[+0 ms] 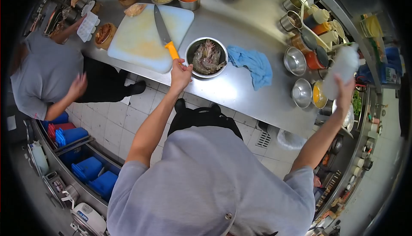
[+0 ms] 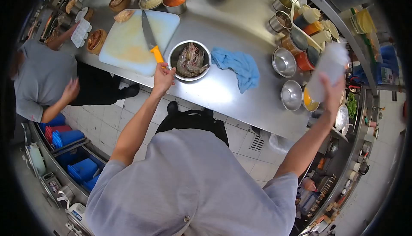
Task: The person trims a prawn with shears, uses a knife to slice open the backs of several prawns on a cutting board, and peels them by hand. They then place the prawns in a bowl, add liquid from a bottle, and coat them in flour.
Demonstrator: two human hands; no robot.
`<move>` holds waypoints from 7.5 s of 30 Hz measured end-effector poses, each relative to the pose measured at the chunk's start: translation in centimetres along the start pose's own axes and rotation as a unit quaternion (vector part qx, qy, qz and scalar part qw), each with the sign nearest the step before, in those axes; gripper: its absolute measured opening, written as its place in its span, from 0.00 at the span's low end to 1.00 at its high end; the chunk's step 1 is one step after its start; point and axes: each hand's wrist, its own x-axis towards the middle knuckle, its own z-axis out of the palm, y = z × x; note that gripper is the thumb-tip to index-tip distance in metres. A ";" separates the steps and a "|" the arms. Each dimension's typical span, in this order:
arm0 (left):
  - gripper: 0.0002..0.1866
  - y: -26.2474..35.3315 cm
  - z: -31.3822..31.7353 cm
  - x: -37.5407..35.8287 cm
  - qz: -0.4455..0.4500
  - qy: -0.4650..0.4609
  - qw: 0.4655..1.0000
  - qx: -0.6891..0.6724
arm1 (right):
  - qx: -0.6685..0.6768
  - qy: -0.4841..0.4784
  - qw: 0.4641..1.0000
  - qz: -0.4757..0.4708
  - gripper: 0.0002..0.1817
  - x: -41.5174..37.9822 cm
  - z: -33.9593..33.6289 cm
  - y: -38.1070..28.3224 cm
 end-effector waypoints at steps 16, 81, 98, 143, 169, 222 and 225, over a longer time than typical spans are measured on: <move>0.12 -0.9 -1.6 -0.6 -0.126 -0.146 0.977 -0.092 | -0.511 -0.424 0.732 -0.150 0.22 -3.0 27.1 -14.1; 0.10 -2.1 -0.9 -1.4 -0.125 -0.138 0.969 -0.162 | -0.384 -0.383 0.840 -0.026 0.32 -8.7 25.2 -10.2; 0.13 -3.4 -0.9 -0.8 -0.101 -0.157 0.966 -0.180 | 0.233 -0.135 0.963 0.025 0.38 -9.9 14.0 -4.0; 0.12 1.8 -1.9 -3.1 -0.049 -0.156 0.978 -0.129 | 0.274 -0.143 0.909 0.280 0.25 -15.8 37.5 -1.8; 0.05 4.0 -6.4 -3.1 -0.011 -0.113 0.978 -0.177 | 0.336 -0.152 0.905 0.211 0.24 -15.0 39.2 -7.5; 0.05 3.6 -8.7 -1.0 0.017 -0.169 0.964 -0.205 | 0.335 -0.115 0.912 0.206 0.28 -15.6 41.2 -9.4; 0.05 3.7 -9.0 -1.9 0.074 -0.157 0.965 -0.197 | 0.338 -0.076 0.930 0.118 0.28 -16.2 41.5 -9.8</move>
